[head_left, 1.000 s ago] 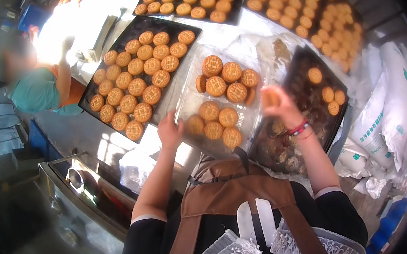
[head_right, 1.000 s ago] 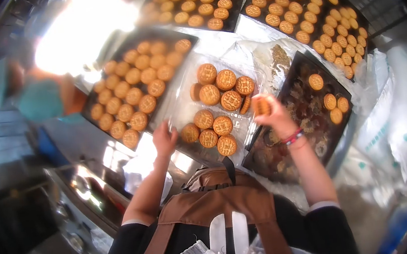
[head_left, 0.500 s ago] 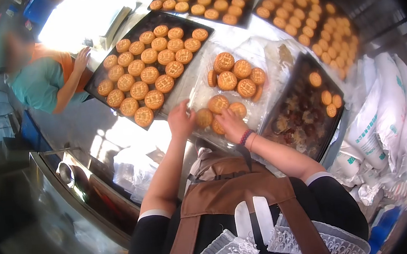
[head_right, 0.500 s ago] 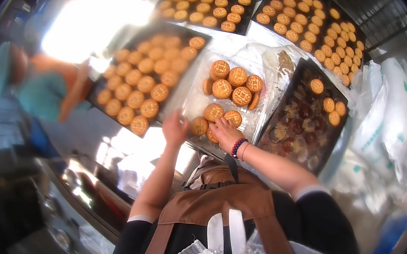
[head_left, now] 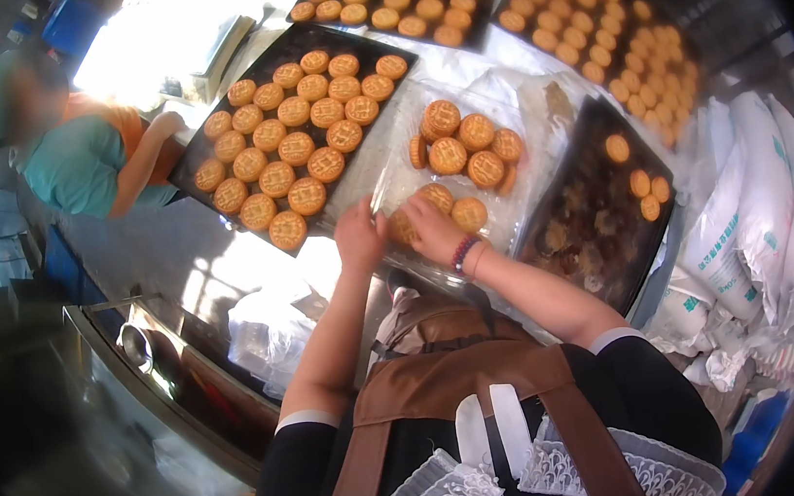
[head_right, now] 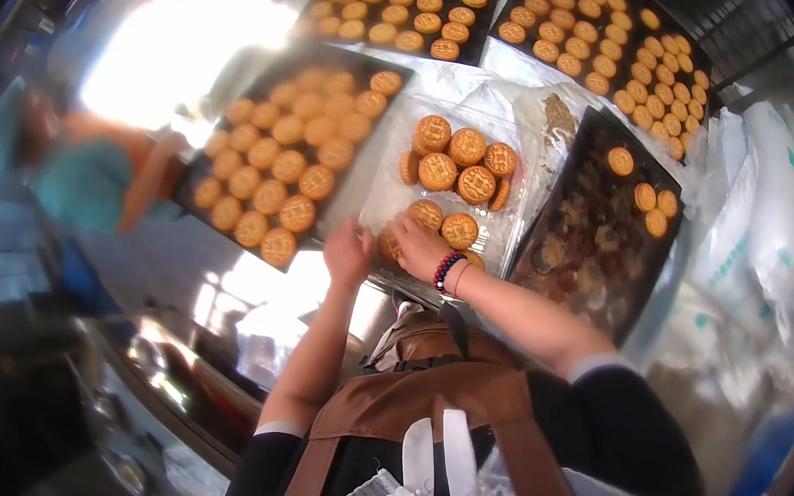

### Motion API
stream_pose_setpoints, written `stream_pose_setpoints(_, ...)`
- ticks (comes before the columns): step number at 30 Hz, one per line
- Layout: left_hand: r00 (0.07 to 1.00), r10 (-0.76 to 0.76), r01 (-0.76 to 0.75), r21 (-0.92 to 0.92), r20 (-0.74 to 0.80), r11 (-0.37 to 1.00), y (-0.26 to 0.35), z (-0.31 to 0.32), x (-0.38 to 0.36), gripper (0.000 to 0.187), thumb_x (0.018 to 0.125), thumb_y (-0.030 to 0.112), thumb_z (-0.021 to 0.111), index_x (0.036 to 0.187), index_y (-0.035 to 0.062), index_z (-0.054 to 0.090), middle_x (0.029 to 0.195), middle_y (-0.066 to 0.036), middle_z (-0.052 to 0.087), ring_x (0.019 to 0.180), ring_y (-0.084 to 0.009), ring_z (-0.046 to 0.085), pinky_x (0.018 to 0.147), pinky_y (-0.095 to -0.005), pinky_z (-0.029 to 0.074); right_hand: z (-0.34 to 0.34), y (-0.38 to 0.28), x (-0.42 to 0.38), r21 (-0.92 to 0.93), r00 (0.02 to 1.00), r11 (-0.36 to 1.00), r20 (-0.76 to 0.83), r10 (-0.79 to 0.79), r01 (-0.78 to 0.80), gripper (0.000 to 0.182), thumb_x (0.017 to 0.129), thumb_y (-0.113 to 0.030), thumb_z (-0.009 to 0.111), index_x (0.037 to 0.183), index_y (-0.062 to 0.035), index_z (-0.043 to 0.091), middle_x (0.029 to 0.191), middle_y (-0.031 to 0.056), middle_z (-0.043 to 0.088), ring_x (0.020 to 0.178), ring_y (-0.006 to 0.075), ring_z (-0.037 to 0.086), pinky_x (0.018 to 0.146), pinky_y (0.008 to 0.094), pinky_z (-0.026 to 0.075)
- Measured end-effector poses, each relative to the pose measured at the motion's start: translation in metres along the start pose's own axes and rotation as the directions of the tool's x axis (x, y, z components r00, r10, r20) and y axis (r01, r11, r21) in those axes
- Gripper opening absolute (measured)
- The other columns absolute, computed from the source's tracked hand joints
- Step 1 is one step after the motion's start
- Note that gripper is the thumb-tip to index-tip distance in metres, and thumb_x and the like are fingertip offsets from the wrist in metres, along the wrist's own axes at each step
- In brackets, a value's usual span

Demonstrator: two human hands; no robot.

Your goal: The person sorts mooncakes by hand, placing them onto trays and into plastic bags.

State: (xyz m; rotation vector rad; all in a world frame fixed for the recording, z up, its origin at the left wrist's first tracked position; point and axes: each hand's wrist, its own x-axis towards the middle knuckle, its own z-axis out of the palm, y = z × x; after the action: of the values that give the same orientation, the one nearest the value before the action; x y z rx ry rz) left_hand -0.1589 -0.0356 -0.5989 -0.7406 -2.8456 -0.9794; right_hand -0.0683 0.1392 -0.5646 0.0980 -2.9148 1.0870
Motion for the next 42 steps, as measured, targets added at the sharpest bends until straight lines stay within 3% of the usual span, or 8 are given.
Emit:
stream_pose_setpoints(5, 0.999, -0.015, 0.015, 0.008, 0.035, 1.0, -0.003, 0.003, 0.001, 0.034, 0.09, 0.022, 0.067, 0.121, 0.0093, 0.067, 0.088, -0.015, 0.07, 0.085, -0.0374, 0.068, 0.078, -0.0487, 0.054, -0.038, 0.003, -0.035, 0.133, 0.984, 0.991, -0.176, 0.002, 0.021, 0.042, 0.082, 0.003, 0.065, 0.123, -0.0004, 0.059, 0.128, 0.0208, 0.057, 0.124, 0.0411, 0.056, 0.107, 0.0453, 0.048)
stream_pose_setpoints(11, 0.999, 0.031, -0.031, 0.01, -0.018, 0.999, 0.005, 0.0, 0.004, 0.032, 0.089, 0.02, 0.066, 0.119, 0.0088, 0.069, 0.084, -0.016, 0.069, 0.081, -0.0379, 0.068, 0.075, -0.0485, 0.054, -0.075, 0.038, -0.106, 0.133, 0.92, 0.945, -0.223, 0.323, -0.299, 0.035, 0.08, 0.008, 0.058, 0.113, 0.0003, 0.064, 0.116, 0.0188, 0.065, 0.118, 0.0412, 0.058, 0.103, 0.0464, 0.049)
stream_pose_setpoints(17, 0.999, 0.015, -0.013, -0.048, 0.032, 0.999, -0.015, 0.012, 0.001, 0.035, 0.089, 0.016, 0.064, 0.122, 0.0059, 0.068, 0.086, -0.018, 0.069, 0.079, -0.0388, 0.066, 0.074, -0.0491, 0.052, -0.059, 0.035, -0.095, 0.055, 0.963, 0.995, -0.261, -0.07, 0.088, 0.036, 0.075, 0.008, 0.059, 0.11, 0.0008, 0.065, 0.114, 0.016, 0.065, 0.114, 0.0371, 0.059, 0.105, 0.0455, 0.048)
stream_pose_setpoints(21, 0.998, -0.021, 0.022, -0.012, 0.058, 1.0, -0.008, 0.011, 0.0, 0.03, 0.092, 0.015, 0.063, 0.12, 0.0043, 0.068, 0.081, -0.015, 0.068, 0.077, -0.0375, 0.066, 0.072, -0.049, 0.051, -0.129, 0.065, -0.13, -0.023, 0.882, 0.992, -0.46, 0.101, -0.126, 0.037, 0.073, 0.009, 0.058, 0.107, -0.0019, 0.065, 0.114, 0.0154, 0.065, 0.112, 0.0375, 0.06, 0.1, 0.0455, 0.049)
stream_pose_setpoints(25, 0.992, -0.038, 0.033, 0.038, 0.124, 0.999, 0.001, 0.004, 0.002, 0.032, 0.094, 0.016, 0.062, 0.124, 0.0049, 0.065, 0.086, -0.015, 0.067, 0.082, -0.037, 0.065, 0.075, -0.0486, 0.05, -0.197, 0.169, -0.194, -0.069, 0.599, 0.848, -0.738, 0.311, -0.525, 0.038, 0.071, 0.003, 0.063, 0.108, -0.0022, 0.065, 0.112, 0.0195, 0.064, 0.111, 0.0411, 0.058, 0.1, 0.0484, 0.047)
stream_pose_setpoints(30, 0.991, -0.058, 0.047, 0.095, 0.124, 0.994, 0.0, 0.009, 0.002, 0.034, 0.093, 0.019, 0.064, 0.124, 0.0046, 0.064, 0.087, -0.016, 0.066, 0.083, -0.038, 0.065, 0.075, -0.0495, 0.049, -0.252, 0.34, -0.271, 0.06, 0.35, 0.536, -0.696, 0.627, -0.842, 0.07, 0.071, -0.016, 0.082, 0.131, 0.0043, 0.051, 0.134, 0.0306, 0.051, 0.127, 0.0472, 0.051, 0.11, 0.0468, 0.044)
stream_pose_setpoints(39, 0.993, -0.039, 0.02, 0.163, 0.113, 0.986, 0.003, 0.013, 0.006, 0.029, 0.093, 0.021, 0.063, 0.116, 0.0039, 0.062, 0.087, -0.02, 0.065, 0.082, -0.0439, 0.063, 0.074, -0.0531, 0.049, -0.298, 0.375, -0.246, -0.148, 0.399, 0.374, -0.45, 0.799, -0.916, 0.075, 0.065, -0.02, 0.089, 0.133, -0.0075, 0.06, 0.138, 0.0233, 0.053, 0.129, 0.043, 0.05, 0.11, 0.0456, 0.045)
stream_pose_setpoints(42, 0.993, -0.029, 0.007, 0.193, 0.111, 0.981, -0.006, 0.014, 0.002, 0.025, 0.092, 0.021, 0.063, 0.11, 0.003, 0.062, 0.084, -0.021, 0.063, 0.08, -0.045, 0.061, 0.072, -0.0548, 0.047, -0.291, 0.407, -0.239, 0.136, 0.391, 0.581, -0.616, 0.684, -0.803, 0.068, 0.063, -0.02, 0.087, 0.126, -0.0071, 0.064, 0.128, 0.0202, 0.059, 0.124, 0.0417, 0.053, 0.107, 0.0486, 0.047)
